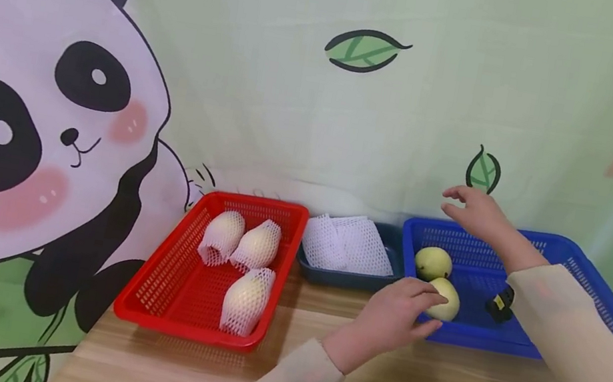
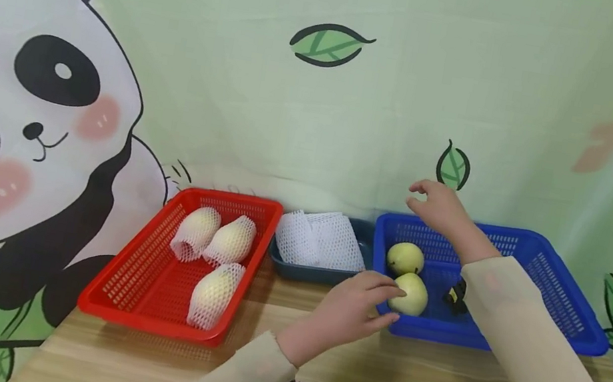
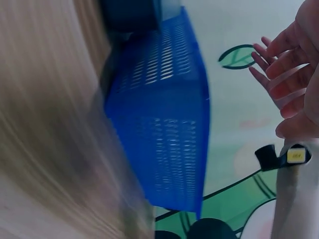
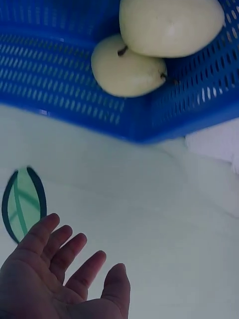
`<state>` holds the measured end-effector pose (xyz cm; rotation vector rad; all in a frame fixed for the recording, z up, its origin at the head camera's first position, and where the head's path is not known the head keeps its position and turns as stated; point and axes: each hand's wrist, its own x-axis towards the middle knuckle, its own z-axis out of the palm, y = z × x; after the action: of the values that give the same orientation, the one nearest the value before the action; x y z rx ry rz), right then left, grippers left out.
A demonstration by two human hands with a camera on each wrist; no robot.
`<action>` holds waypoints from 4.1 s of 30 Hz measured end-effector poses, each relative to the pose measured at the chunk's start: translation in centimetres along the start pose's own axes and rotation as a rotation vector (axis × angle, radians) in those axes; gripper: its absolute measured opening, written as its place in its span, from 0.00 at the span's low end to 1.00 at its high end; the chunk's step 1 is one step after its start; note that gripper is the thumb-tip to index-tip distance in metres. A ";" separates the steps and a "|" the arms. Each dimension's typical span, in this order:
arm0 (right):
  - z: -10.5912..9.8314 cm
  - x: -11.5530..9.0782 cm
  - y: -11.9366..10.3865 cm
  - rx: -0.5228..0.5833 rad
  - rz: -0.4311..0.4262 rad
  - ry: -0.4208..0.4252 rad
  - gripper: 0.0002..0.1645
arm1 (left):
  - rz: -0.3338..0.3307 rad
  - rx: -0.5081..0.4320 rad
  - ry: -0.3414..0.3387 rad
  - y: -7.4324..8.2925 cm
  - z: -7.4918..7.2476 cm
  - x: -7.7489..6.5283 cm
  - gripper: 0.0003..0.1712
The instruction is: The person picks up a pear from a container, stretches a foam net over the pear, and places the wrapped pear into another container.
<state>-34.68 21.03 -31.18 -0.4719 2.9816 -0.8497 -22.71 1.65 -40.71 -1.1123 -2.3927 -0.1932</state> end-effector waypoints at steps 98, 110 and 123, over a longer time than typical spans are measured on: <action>4.2 3.2 7.8 -0.052 -0.080 -0.377 0.49 | -0.036 0.142 -0.082 0.6 5.4 -1.0 0.12; 2.0 0.6 5.9 0.106 -0.055 -0.271 0.44 | -0.050 0.036 -0.148 0.4 4.6 -0.7 0.21; 2.7 -2.4 2.7 0.382 0.026 -0.240 0.50 | -0.072 -0.061 -0.135 -0.6 -0.1 -2.8 0.15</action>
<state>-32.93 22.50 -35.05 -0.4786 2.5225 -1.2251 -21.56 -0.73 -41.93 -1.0994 -2.5638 -0.2227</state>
